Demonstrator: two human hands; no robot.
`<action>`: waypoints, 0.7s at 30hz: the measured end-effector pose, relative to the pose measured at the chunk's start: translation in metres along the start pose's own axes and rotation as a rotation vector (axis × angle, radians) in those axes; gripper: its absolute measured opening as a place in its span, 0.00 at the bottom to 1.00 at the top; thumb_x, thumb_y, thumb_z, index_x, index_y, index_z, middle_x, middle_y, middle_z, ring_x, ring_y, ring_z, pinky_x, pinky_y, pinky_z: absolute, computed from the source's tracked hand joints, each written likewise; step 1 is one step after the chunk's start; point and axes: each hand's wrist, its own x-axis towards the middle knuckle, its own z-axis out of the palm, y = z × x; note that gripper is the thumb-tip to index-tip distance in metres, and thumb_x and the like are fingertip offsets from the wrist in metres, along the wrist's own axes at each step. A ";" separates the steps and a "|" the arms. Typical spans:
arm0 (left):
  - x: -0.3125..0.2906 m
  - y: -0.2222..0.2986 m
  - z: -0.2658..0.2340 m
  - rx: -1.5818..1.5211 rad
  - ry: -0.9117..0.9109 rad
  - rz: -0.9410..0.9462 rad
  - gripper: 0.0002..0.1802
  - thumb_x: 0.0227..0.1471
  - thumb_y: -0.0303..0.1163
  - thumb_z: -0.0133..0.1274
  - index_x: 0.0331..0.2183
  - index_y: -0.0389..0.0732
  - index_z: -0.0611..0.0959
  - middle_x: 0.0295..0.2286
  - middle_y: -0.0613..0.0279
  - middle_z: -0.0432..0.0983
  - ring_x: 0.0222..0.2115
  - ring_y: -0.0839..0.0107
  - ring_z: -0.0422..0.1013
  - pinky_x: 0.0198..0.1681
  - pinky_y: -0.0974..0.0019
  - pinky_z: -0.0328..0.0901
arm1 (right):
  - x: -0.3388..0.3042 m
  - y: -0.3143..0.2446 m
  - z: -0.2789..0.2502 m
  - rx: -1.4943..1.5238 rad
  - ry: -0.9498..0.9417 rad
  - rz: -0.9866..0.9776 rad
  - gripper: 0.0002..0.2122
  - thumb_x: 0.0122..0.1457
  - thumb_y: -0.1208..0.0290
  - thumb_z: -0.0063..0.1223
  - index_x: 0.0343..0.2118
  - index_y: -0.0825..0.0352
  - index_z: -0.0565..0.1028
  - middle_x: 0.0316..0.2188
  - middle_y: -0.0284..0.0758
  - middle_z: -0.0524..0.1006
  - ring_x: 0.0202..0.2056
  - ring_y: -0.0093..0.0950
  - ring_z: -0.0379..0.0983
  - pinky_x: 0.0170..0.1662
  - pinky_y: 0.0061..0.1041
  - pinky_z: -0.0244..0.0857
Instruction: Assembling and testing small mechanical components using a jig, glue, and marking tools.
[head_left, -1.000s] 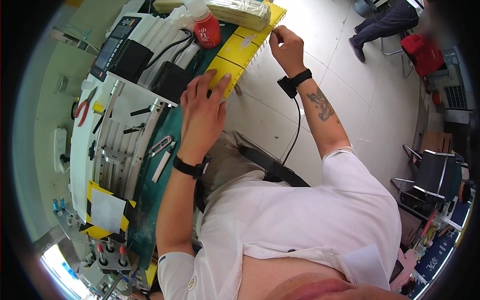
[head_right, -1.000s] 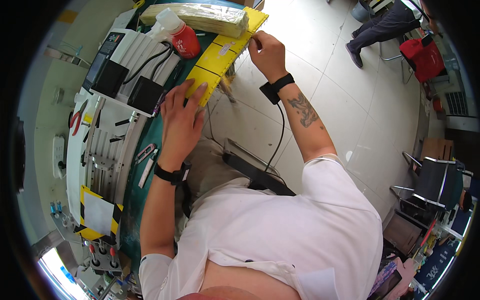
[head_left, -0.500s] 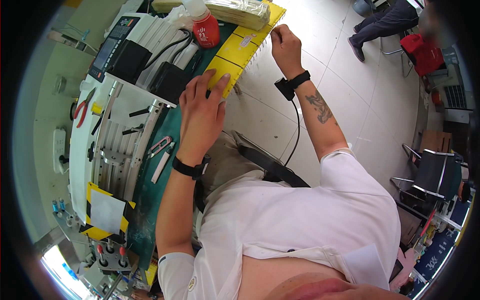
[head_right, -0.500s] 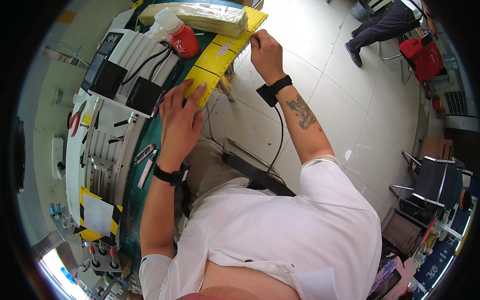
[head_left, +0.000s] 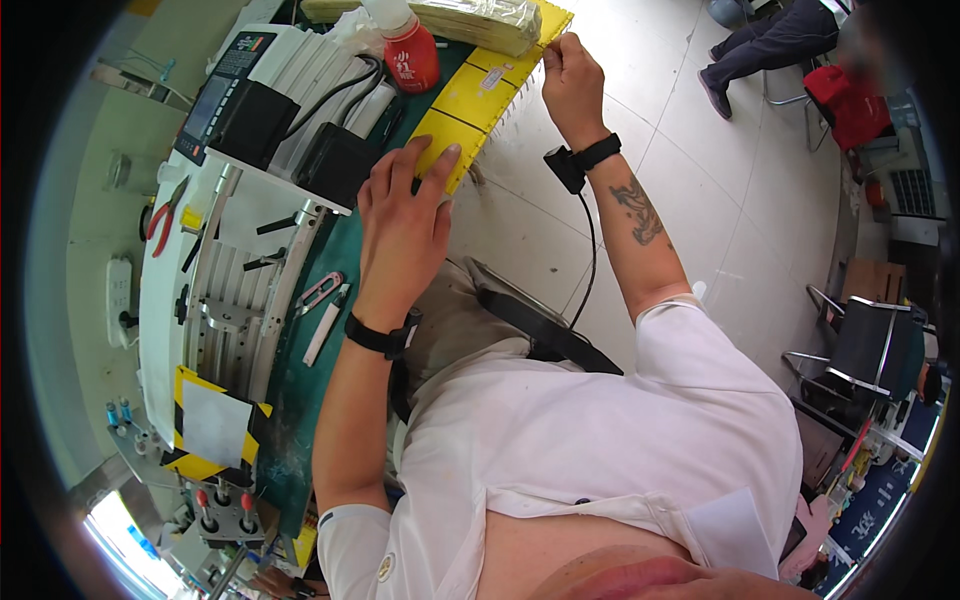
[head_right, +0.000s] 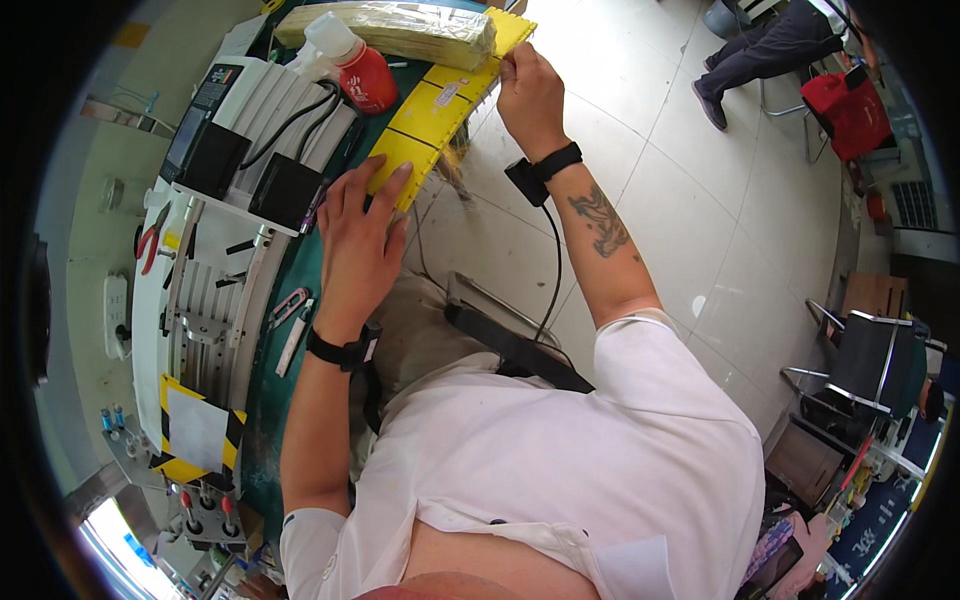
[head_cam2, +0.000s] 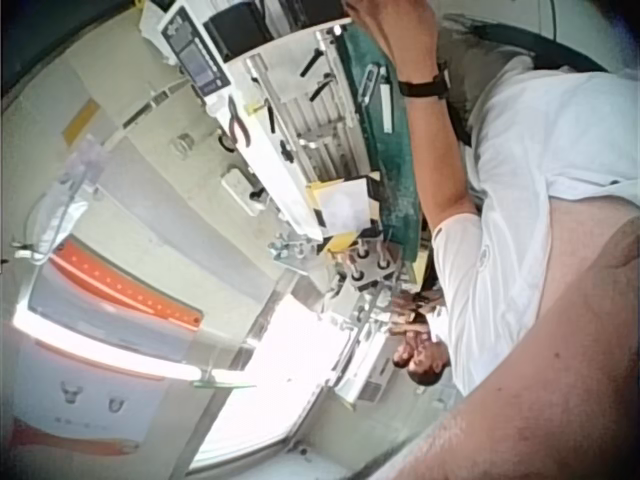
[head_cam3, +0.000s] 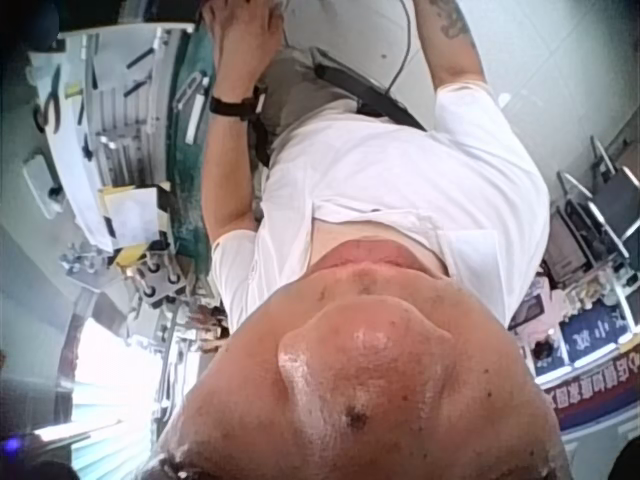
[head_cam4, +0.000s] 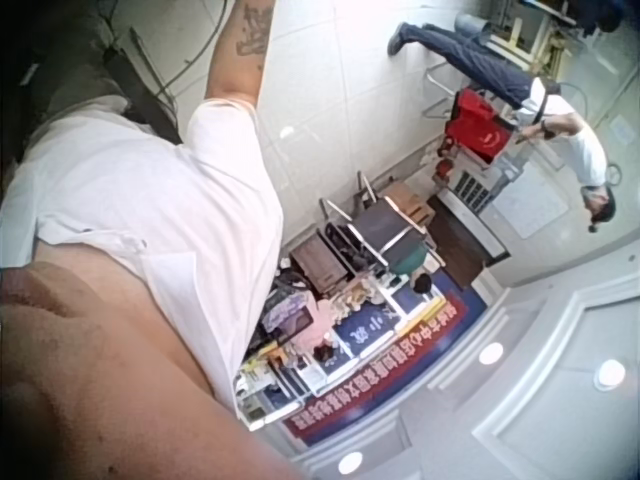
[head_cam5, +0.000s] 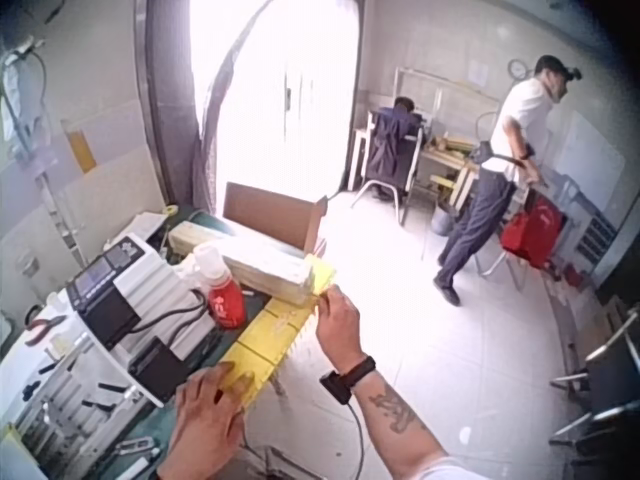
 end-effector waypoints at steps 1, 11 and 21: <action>0.001 0.000 0.000 0.001 0.000 -0.002 0.40 0.57 0.23 0.67 0.70 0.51 0.80 0.70 0.54 0.70 0.68 0.46 0.66 0.70 0.40 0.61 | -0.001 0.002 0.000 -0.001 0.002 0.000 0.03 0.73 0.75 0.59 0.42 0.68 0.76 0.35 0.46 0.85 0.37 0.51 0.84 0.42 0.47 0.78; -0.009 -0.005 0.003 -0.046 0.060 -0.007 0.36 0.57 0.22 0.66 0.66 0.48 0.84 0.67 0.54 0.75 0.67 0.45 0.67 0.70 0.41 0.62 | -0.037 -0.067 -0.067 0.127 -0.216 -0.064 0.03 0.71 0.77 0.59 0.43 0.69 0.78 0.33 0.46 0.83 0.35 0.50 0.82 0.41 0.45 0.77; -0.006 0.037 -0.022 -1.210 0.080 -0.342 0.10 0.70 0.32 0.69 0.44 0.35 0.91 0.36 0.63 0.88 0.37 0.76 0.82 0.42 0.70 0.75 | -0.062 -0.162 -0.130 0.354 -0.626 -0.218 0.03 0.67 0.81 0.59 0.41 0.71 0.77 0.35 0.46 0.81 0.38 0.50 0.80 0.44 0.46 0.74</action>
